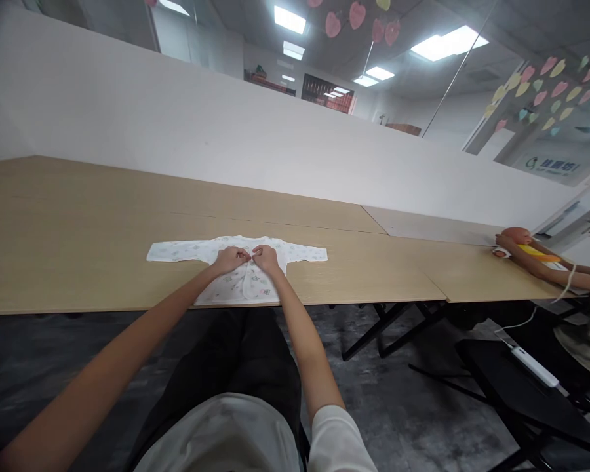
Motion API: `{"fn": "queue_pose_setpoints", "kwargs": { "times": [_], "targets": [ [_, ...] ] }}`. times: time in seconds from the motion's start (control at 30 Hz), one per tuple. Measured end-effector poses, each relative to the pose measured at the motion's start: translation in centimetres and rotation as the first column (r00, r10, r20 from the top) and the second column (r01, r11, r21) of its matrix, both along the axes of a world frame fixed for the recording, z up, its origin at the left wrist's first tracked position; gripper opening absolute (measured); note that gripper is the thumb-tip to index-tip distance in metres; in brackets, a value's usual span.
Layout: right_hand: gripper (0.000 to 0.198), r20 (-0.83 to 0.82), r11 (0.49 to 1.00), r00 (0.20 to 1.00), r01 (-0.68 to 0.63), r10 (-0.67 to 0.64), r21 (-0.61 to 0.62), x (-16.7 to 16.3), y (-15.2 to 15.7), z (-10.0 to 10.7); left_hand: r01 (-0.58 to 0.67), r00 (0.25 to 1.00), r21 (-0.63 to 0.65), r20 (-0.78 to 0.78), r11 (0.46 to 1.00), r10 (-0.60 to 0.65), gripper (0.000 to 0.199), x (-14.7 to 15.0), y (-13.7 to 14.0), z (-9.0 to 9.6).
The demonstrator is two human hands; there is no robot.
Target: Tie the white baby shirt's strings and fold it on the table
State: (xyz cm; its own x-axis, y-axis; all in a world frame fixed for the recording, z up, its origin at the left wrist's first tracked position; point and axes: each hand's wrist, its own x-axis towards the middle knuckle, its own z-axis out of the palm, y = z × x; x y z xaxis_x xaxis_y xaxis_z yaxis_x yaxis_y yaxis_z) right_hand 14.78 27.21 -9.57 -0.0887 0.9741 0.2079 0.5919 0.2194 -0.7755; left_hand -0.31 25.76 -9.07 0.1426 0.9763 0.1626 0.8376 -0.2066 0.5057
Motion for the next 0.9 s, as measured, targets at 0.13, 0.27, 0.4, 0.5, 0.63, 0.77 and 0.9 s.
{"fn": "queue_pose_setpoints", "kwargs": {
  "times": [0.13, 0.27, 0.4, 0.5, 0.63, 0.77, 0.9],
  "targets": [
    [0.029, 0.066, 0.998, 0.997, -0.031, 0.028, 0.05, -0.3, -1.0, 0.1, -0.019, 1.0, 0.026, 0.001, 0.999, 0.019, 0.024, 0.1, -0.3, -0.3],
    [0.024, -0.001, 1.0, 1.0, 0.021, -0.021, 0.024, -0.5, -1.2, -0.1, -0.005, 1.0, 0.068, -0.019, 0.998, 0.007, 0.028, 0.0, -0.7, -0.3],
    [0.021, -0.032, 0.997, 0.997, 0.075, -0.074, 0.037, -0.5, -1.5, -0.3, 0.042, 0.999, 0.069, 0.029, 0.997, -0.044, 0.031, -0.2, -0.9, -0.4],
    [0.023, -0.044, 0.996, 0.996, 0.082, -0.08, 0.044, -0.5, -1.7, -0.3, 0.075, 0.991, 0.08, 0.105, 0.994, -0.084, 0.03, -0.4, -0.8, -0.6],
    [0.026, -0.072, 0.998, 0.996, 0.062, -0.06, 0.025, -0.5, -1.7, -0.3, 0.098, 0.976, 0.111, 0.185, 0.989, -0.117, 0.029, -0.5, -0.5, -1.0],
    [0.02, -0.116, 0.999, 0.993, 0.018, -0.015, 0.027, -0.5, -1.5, -0.5, 0.128, 0.971, 0.136, 0.185, 0.982, -0.152, 0.028, -0.6, -0.3, -1.3],
    [0.027, -0.115, 0.999, 0.993, 0.029, -0.026, 0.027, -0.3, -1.2, -0.7, 0.146, 0.966, 0.138, 0.194, 0.98, -0.172, 0.026, -0.6, -0.4, -1.2]
  ]
}}
